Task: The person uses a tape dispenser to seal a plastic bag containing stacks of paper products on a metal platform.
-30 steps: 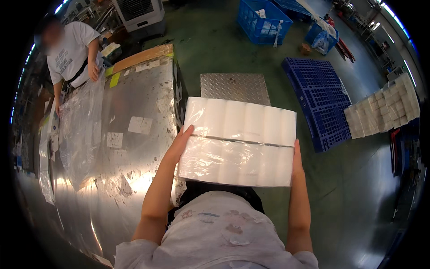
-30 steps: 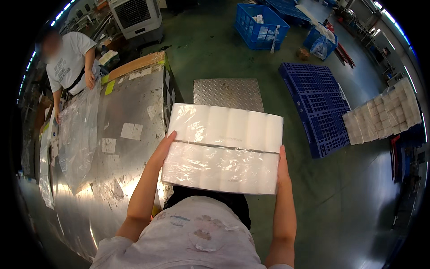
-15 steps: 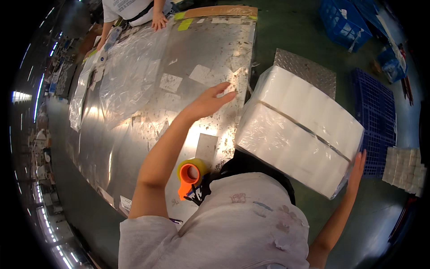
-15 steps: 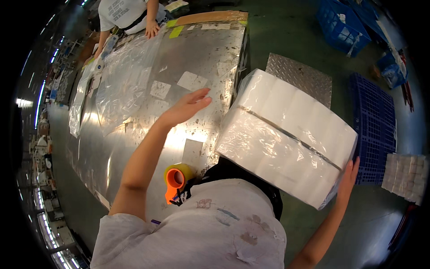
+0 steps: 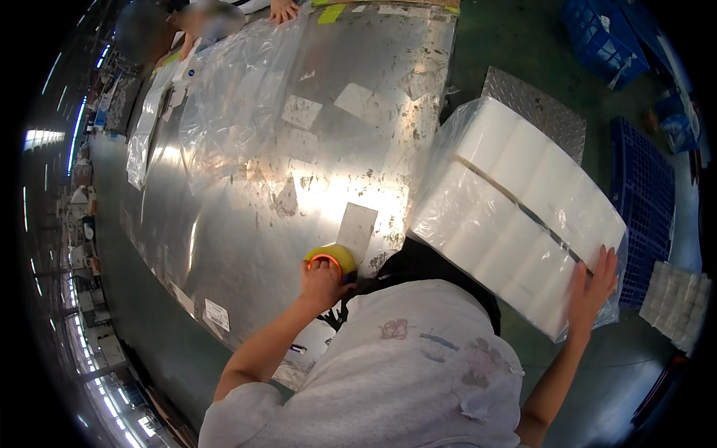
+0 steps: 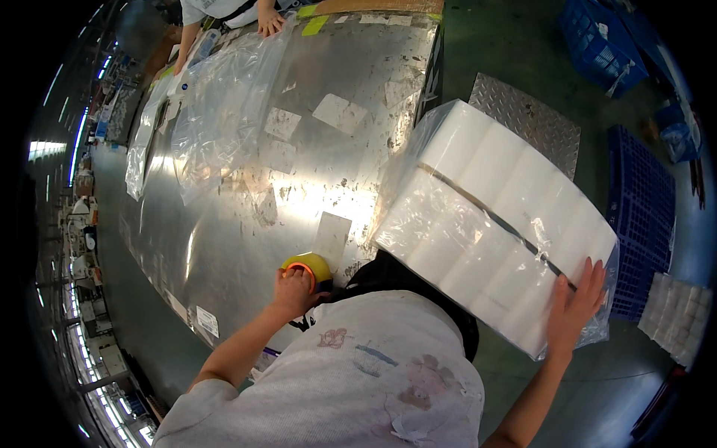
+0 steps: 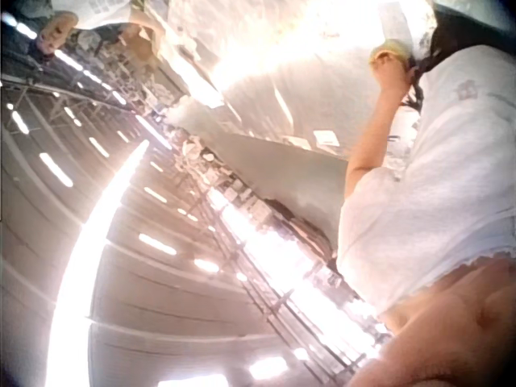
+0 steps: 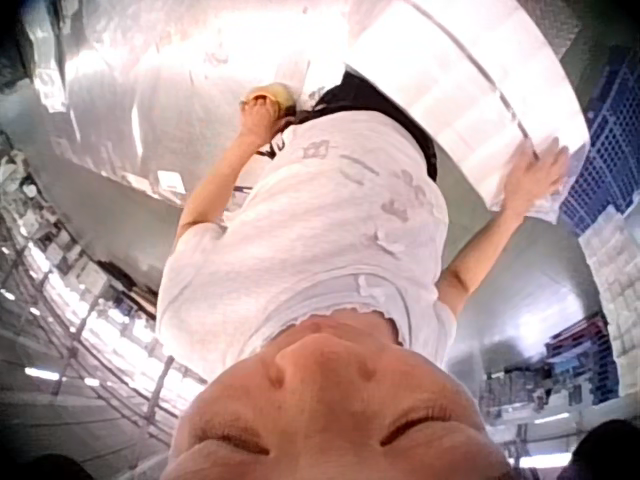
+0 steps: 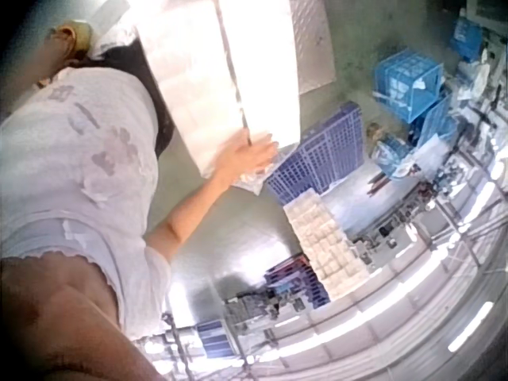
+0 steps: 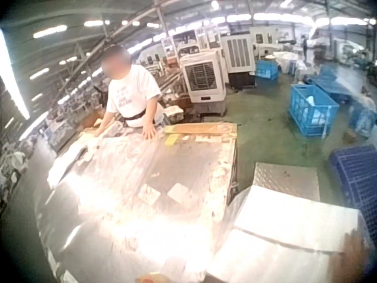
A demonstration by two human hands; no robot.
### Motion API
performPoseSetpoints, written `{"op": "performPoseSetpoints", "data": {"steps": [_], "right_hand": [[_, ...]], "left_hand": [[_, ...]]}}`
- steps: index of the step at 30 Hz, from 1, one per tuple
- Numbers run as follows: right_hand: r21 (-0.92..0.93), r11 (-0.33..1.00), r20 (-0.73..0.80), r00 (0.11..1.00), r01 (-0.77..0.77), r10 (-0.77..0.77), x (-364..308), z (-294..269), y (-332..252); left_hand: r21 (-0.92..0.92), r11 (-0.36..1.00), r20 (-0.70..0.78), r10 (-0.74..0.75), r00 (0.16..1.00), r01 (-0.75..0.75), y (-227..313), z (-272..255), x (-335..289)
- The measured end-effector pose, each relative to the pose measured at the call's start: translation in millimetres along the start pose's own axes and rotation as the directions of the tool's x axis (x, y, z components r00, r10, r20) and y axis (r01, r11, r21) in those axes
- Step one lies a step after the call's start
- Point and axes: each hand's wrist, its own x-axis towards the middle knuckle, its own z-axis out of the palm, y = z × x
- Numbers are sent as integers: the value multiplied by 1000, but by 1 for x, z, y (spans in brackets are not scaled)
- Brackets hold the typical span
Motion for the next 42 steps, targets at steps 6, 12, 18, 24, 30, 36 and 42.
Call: {"op": "performPoseSetpoints", "data": {"steps": [6,12,18,24,30,36,42], "right_hand": [[97,994,-111,993,58,-47,5,-14,-27],[416,896,-78,988,154,-134,10,-65,-91],[444,694,-55,791,566,-610,21,-83,-164],[320,763,-201,827,562,-526,12,-61,-151],[368,800,-243,880,473,-408,-13,-63,-137],[920,358,121,984,-160,128,-34,-25,-109],[857,-407,383,919,-315,94,-15,-20,-109]], "left_hand": [[-250,950,-2,-194,981,187,-30,-18,43],[-964,135,224,-39,974,228,-39,-138,116],[-954,300,172,585,792,-15,91,-197,158],[-989,116,148,839,523,94,184,-178,173],[-959,281,279,937,212,19,185,-199,178],[-991,129,134,904,407,40,184,-190,225],[-622,223,-480,648,591,-750,201,-170,214]]}}
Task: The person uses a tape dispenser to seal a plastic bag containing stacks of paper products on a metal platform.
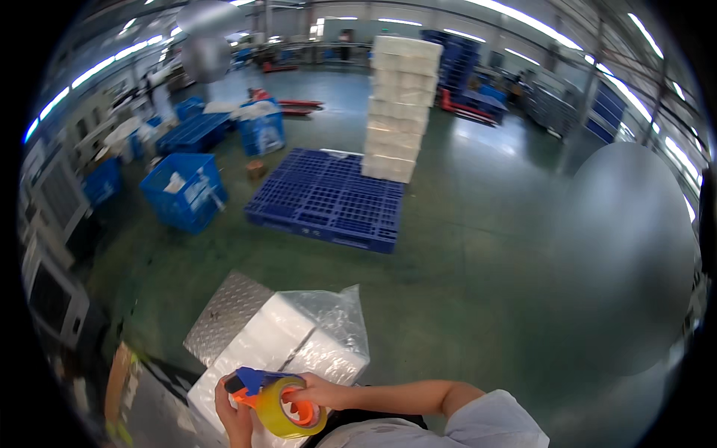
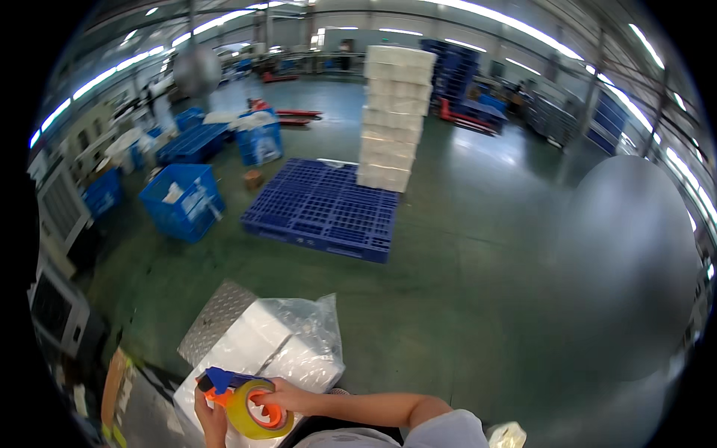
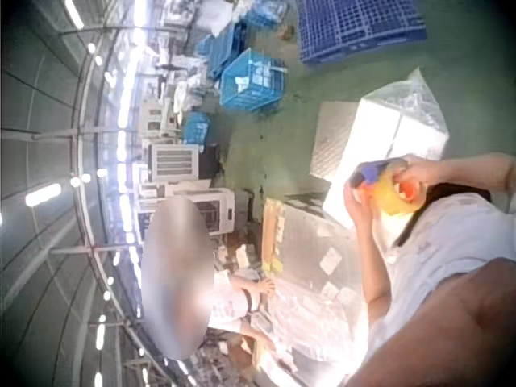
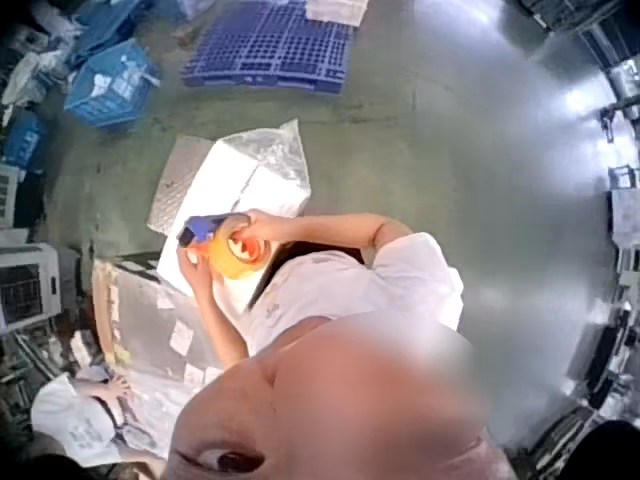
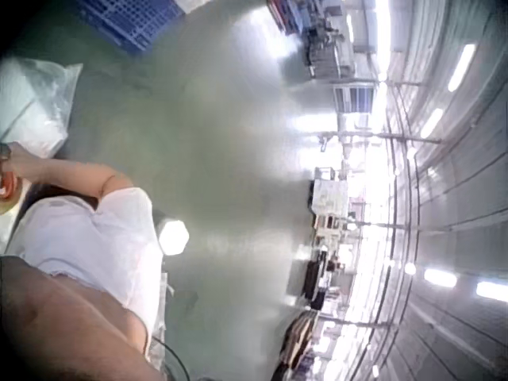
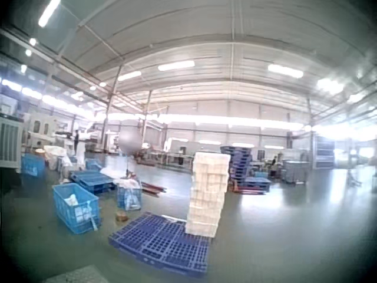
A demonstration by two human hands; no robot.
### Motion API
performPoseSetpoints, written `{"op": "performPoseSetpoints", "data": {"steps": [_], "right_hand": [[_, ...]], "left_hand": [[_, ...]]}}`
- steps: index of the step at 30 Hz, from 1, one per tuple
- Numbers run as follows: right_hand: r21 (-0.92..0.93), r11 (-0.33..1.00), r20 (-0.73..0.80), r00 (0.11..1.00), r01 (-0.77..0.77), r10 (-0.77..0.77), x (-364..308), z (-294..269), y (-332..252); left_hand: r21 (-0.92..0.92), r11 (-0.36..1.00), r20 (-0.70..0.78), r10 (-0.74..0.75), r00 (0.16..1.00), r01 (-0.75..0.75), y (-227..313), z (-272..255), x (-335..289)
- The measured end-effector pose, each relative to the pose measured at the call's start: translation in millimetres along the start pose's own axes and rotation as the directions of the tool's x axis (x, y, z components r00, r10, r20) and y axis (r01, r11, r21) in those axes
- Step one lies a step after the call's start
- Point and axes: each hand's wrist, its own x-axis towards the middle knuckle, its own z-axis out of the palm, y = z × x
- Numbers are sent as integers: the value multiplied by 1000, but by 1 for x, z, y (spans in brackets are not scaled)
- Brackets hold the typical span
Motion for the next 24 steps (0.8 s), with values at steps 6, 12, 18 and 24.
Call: {"op": "performPoseSetpoints", "data": {"steps": [6,12,18,24], "right_hand": [[164,981,-189,979,106,-74,8,-7,-13],[370,925,-264,964,83,19,33,-13,-14],[605,793,-176,959,-72,221,55,-29,-3],[609,790,-144,969,-74,202,57,-18,-20]], "left_hand": [[739,622,77,306,949,-260,-46,56,-1],[738,648,168,95,981,-189,-17,42,-4],[679,728,89,46,995,-94,-7,39,-2],[670,735,76,72,995,-104,-15,41,0]]}}
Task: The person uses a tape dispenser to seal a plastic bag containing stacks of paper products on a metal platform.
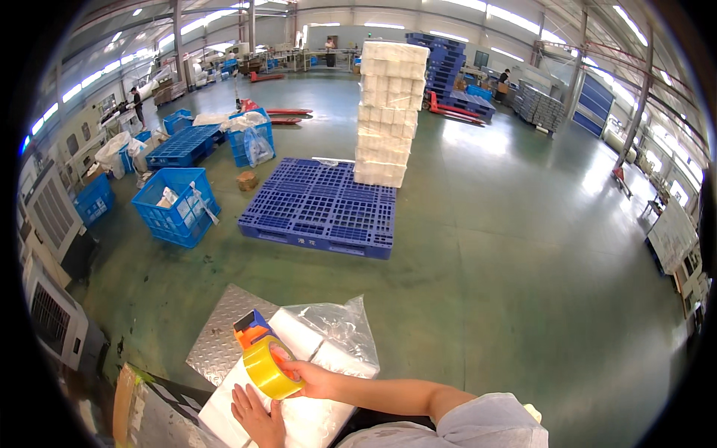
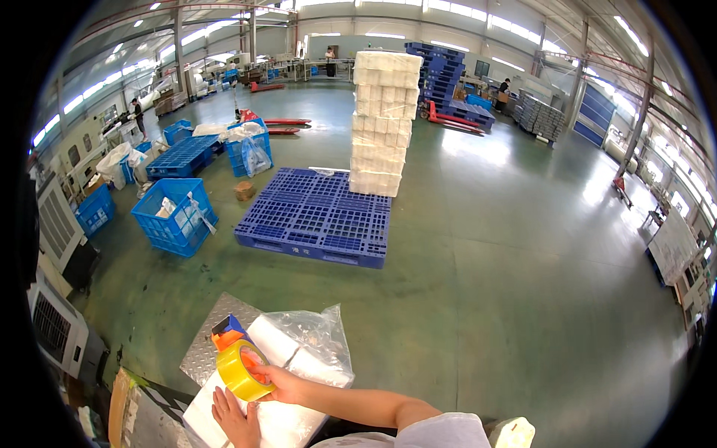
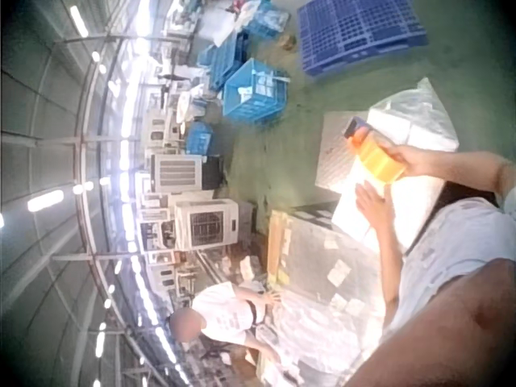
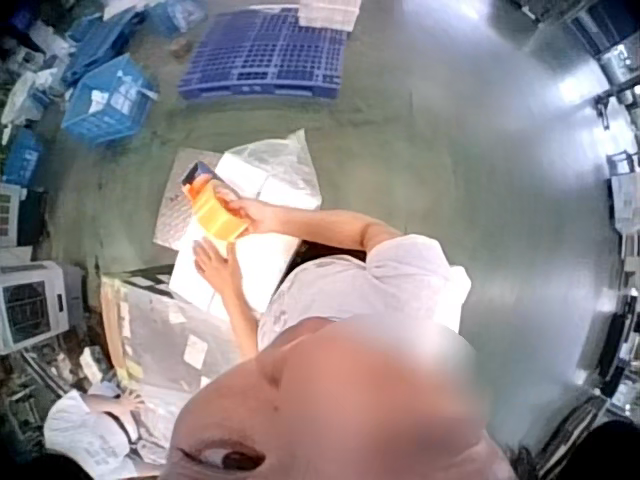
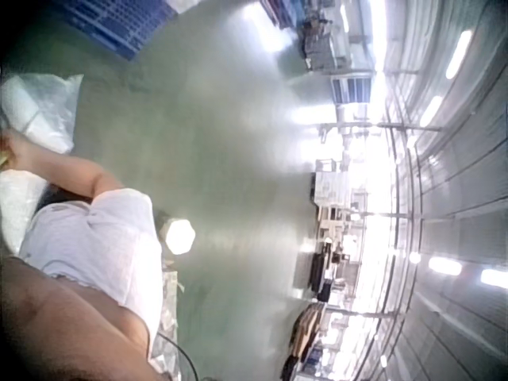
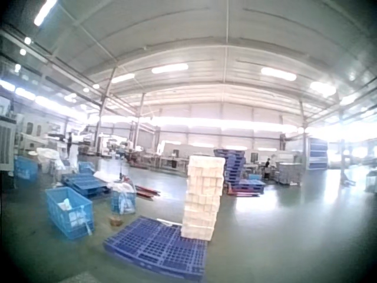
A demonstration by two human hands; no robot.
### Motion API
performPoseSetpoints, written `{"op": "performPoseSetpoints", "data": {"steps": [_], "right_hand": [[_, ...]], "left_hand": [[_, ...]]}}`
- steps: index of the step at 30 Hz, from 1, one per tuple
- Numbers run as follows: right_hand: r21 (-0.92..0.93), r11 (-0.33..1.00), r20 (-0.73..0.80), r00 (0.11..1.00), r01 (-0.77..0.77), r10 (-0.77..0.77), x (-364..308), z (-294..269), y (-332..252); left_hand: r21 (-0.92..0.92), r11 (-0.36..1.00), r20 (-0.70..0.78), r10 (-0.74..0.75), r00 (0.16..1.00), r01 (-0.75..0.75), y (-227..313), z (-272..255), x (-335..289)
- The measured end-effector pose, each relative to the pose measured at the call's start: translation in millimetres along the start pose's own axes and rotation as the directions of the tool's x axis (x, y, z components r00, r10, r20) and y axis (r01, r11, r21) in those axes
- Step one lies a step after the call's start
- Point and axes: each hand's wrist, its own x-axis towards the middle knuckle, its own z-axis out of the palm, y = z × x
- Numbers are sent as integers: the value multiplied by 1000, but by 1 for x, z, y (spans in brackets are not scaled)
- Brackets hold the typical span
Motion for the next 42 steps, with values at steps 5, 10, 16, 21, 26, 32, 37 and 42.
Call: {"op": "performPoseSetpoints", "data": {"steps": [5,10,16,21,26,32,37,42], "right_hand": [[-118,992,44,998,48,-43,25,-6,0],[-202,978,-42,997,58,-68,28,-15,5],[-123,977,92,983,172,-161,33,-20,16],[-45,986,265,954,160,-143,30,-32,15],[-59,992,267,959,116,-96,30,-32,13],[39,991,248,960,126,-132,26,-35,15],[9,996,236,968,90,-90,26,-33,14],[55,995,262,960,83,-94,32,-41,17]], "left_hand": [[-25,1000,4,0,1000,0,1,-5,0],[-76,997,1,-18,1000,18,1,0,-1],[-86,996,16,-27,999,29,-4,0,0],[-89,996,-1,3,1000,-3,-4,2,0],[-112,994,7,-18,1000,19,-5,0,-1],[-166,986,-21,-35,999,31,-2,4,1],[-154,987,-31,-41,999,36,-3,5,-1],[-185,981,-15,-63,998,60,0,1,-1]]}}
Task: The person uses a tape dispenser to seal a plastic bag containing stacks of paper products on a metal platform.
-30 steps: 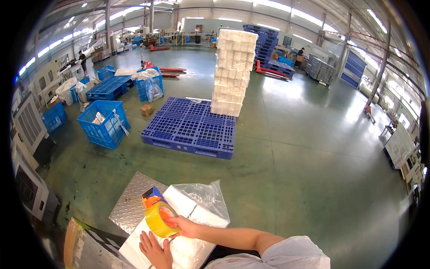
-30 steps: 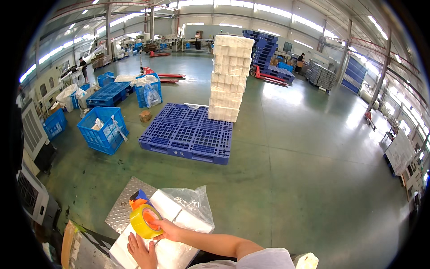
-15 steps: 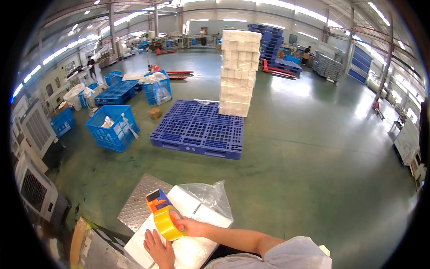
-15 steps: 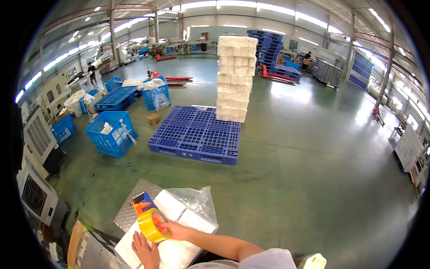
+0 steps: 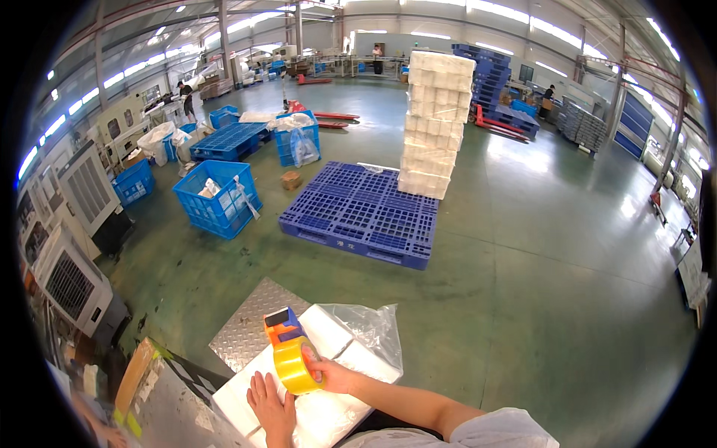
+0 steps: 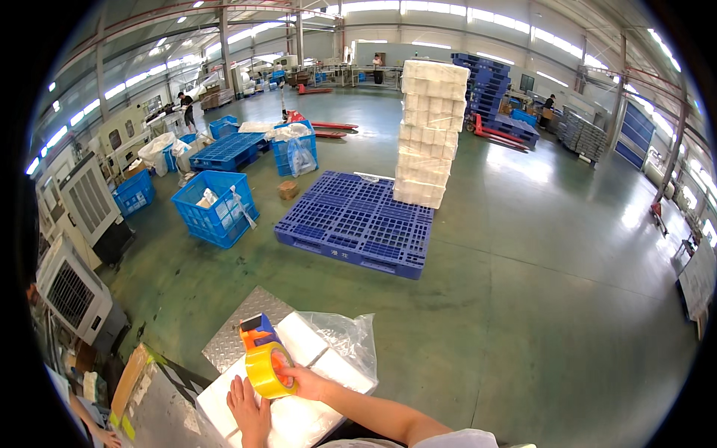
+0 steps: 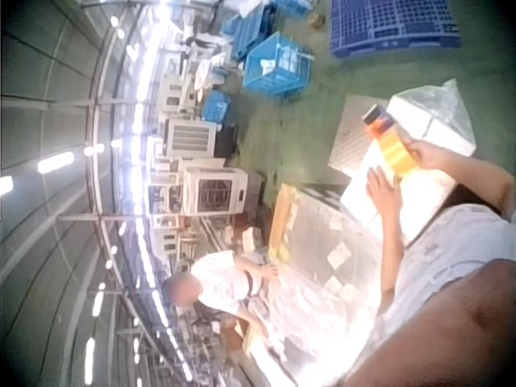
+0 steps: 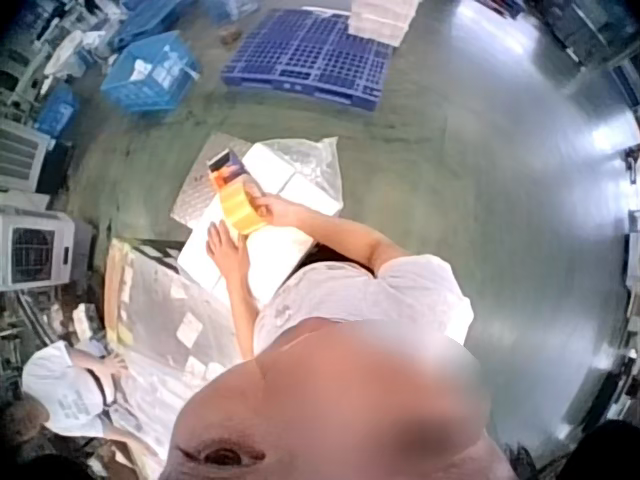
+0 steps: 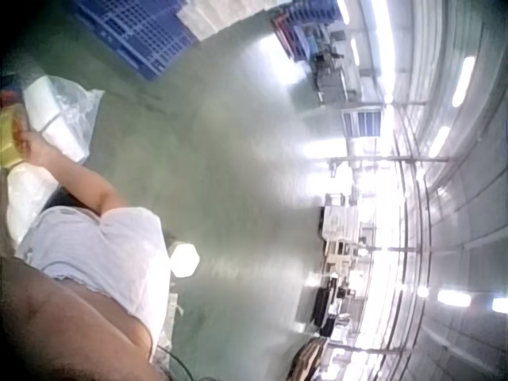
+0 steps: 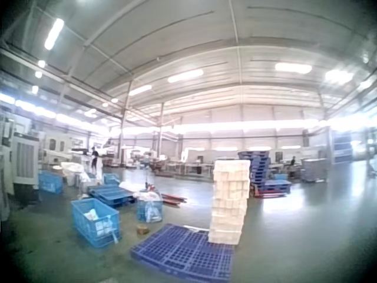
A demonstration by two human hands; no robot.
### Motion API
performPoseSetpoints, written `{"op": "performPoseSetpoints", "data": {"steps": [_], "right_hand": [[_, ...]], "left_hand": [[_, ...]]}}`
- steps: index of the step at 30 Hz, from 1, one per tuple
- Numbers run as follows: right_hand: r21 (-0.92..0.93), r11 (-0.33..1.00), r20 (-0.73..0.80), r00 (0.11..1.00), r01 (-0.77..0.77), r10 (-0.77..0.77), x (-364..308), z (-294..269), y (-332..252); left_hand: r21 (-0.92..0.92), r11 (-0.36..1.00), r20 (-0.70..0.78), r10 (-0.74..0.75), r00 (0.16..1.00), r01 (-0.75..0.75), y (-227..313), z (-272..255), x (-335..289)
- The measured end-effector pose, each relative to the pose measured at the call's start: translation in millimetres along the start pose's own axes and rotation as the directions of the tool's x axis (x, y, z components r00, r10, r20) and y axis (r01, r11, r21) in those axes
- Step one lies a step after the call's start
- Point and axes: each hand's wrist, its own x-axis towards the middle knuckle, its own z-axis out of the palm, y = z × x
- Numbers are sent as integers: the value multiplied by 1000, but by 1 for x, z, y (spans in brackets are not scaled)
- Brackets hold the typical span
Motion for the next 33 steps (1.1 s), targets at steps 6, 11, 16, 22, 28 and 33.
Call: {"op": "performPoseSetpoints", "data": {"steps": [6,11,16,22,28,33], "right_hand": [[3,1000,-18,1000,2,-2,1,-9,-1],[-2,999,-23,999,-35,35,0,-4,-5],[-12,999,63,997,-52,53,17,-61,14],[10,999,45,998,31,-32,-4,-15,-4],[21,997,41,996,-77,76,-9,-10,-12],[5,997,3,997,-77,77,-10,4,-11]], "left_hand": [[1,1000,-4,21,1000,-21,3,1,1],[15,999,-17,40,999,-40,-3,5,2],[73,996,-59,51,997,-46,-13,7,-2],[98,994,-40,50,998,-46,-12,14,4],[36,999,-54,-20,998,22,-5,8,-9],[7,1000,-73,-21,997,21,-5,9,-10]]}}
